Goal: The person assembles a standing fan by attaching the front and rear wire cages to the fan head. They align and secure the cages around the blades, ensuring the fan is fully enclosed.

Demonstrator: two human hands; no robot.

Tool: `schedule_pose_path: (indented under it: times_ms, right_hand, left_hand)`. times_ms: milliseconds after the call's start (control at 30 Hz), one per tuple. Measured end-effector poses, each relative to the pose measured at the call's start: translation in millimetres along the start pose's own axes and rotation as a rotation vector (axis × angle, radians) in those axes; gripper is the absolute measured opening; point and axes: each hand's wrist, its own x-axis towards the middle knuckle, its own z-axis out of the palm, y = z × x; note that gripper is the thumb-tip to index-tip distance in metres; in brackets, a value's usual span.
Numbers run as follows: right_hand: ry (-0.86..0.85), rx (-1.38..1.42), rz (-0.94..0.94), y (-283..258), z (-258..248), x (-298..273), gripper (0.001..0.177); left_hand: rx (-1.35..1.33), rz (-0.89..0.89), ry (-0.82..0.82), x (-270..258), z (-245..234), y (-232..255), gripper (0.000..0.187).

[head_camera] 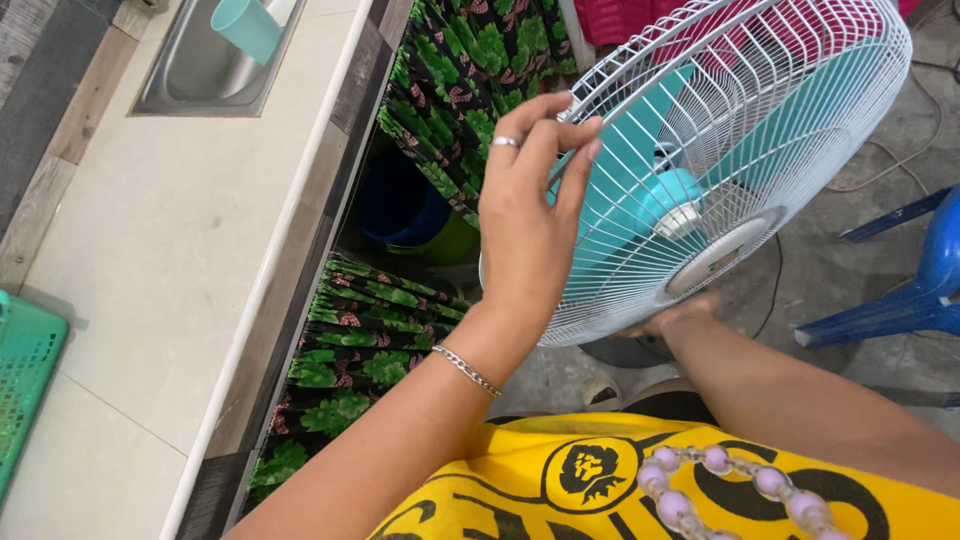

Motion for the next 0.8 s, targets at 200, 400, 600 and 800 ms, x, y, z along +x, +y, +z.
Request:
schedule_pose_path:
  times_ms: [200, 400, 600, 800]
  right_hand:
    - [-0.006, 0.088, -0.02, 1, -3, 19, 0.077]
    - [-0.04, 0.13, -0.068, 1, -4, 38, 0.072]
    - [-0.016, 0.101, -0.055, 2, 0, 30, 0.074]
    - [-0.055, 0.158, -0.081, 5, 1, 32, 0.075]
  left_hand:
    - [-0.005, -0.016, 0.019, 28, -7, -4, 0.016]
    - [-0.013, -0.087, -0.109, 47, -16, -1, 0.02]
    - [0.105, 0.099, -0.177, 59, -17, -6, 0.035]
    - [0.183, 0.239, -0.18, 88, 7, -22, 0.027]
